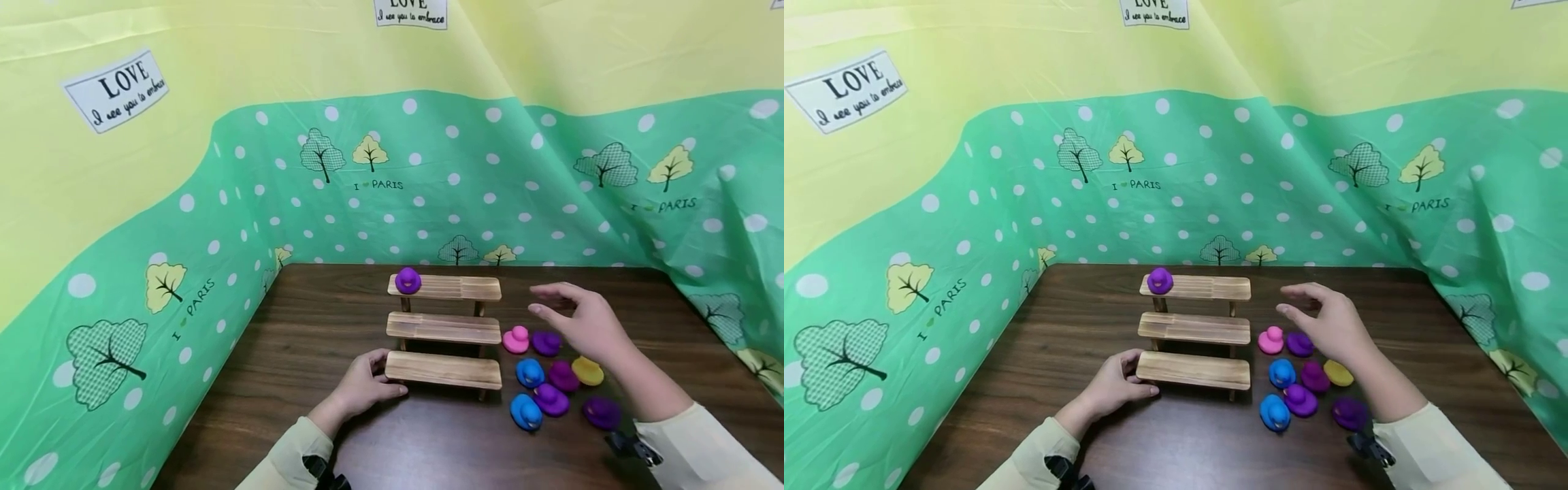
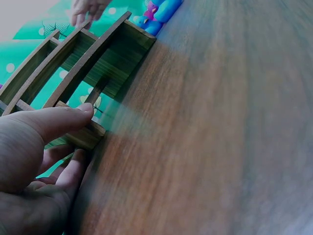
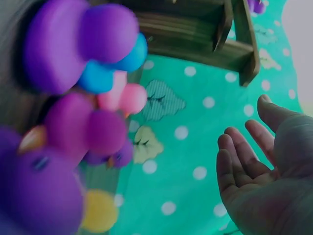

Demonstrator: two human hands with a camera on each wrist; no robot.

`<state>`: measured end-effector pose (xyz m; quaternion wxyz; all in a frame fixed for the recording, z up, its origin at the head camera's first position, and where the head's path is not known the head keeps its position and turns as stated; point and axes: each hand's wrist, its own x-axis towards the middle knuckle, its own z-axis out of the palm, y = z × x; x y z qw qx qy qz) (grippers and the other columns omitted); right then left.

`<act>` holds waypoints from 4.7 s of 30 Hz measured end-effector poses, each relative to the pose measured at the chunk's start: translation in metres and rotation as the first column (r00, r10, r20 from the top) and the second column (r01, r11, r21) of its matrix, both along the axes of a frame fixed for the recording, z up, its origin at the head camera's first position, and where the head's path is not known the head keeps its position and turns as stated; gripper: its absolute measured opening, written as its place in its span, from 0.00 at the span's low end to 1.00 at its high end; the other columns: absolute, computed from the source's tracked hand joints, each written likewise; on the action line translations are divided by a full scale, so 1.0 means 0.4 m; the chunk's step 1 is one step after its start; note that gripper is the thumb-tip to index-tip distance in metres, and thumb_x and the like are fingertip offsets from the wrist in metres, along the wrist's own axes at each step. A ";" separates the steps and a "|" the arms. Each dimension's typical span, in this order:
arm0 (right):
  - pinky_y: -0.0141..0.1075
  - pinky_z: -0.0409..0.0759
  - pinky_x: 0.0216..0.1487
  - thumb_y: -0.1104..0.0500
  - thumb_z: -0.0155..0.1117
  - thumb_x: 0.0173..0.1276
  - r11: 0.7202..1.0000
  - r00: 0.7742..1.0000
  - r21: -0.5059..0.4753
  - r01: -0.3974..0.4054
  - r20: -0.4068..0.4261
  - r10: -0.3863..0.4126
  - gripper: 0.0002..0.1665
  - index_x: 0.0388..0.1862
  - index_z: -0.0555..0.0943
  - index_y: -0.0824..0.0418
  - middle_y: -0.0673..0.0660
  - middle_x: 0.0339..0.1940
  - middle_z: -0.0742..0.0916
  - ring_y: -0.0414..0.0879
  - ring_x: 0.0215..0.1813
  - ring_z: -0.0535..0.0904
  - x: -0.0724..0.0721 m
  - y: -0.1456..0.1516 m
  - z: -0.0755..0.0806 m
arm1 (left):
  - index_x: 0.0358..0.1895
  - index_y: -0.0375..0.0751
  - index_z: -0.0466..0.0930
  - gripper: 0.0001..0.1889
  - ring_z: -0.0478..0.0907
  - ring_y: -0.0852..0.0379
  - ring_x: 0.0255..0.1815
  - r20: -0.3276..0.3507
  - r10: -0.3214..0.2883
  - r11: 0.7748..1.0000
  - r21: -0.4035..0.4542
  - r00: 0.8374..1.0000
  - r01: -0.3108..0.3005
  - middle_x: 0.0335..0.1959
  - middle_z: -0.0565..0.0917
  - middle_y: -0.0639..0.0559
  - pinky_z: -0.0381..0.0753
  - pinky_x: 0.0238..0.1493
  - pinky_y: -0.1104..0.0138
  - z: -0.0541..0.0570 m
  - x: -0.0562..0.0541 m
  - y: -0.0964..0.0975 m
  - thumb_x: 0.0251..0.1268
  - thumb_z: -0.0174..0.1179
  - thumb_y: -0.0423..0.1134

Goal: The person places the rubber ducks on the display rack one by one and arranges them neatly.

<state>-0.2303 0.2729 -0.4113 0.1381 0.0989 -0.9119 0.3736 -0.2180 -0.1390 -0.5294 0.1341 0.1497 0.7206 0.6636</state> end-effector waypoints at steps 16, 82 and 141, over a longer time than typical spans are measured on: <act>0.33 0.81 0.30 0.46 0.69 0.76 0.997 0.988 0.083 0.006 0.154 -0.018 0.25 0.63 0.84 0.60 0.63 0.50 0.90 0.55 0.45 0.84 0.014 0.136 -0.111 | 0.61 0.28 0.77 0.31 0.83 0.50 0.53 -0.023 -0.003 1.000 -0.011 1.000 0.002 0.54 0.83 0.42 0.87 0.57 0.63 -0.003 -0.003 -0.003 0.51 0.78 0.22; 0.49 0.84 0.51 0.55 0.73 0.73 0.981 0.947 0.130 -0.141 0.307 0.095 0.18 0.58 0.88 0.59 0.64 0.56 0.88 0.57 0.55 0.81 -0.033 0.148 -0.173 | 0.61 0.28 0.77 0.31 0.84 0.50 0.53 -0.002 0.000 1.000 -0.008 1.000 0.000 0.54 0.82 0.42 0.87 0.57 0.64 -0.004 -0.001 0.001 0.51 0.78 0.22; 0.32 0.86 0.33 0.51 0.77 0.69 0.990 0.994 -0.092 -0.110 -0.011 0.110 0.14 0.51 0.90 0.52 0.54 0.44 0.90 0.45 0.39 0.86 -0.011 -0.043 0.064 | 0.61 0.28 0.77 0.31 0.84 0.50 0.54 -0.002 0.003 1.000 -0.003 1.000 -0.003 0.54 0.82 0.43 0.86 0.57 0.64 -0.002 0.003 0.000 0.51 0.77 0.21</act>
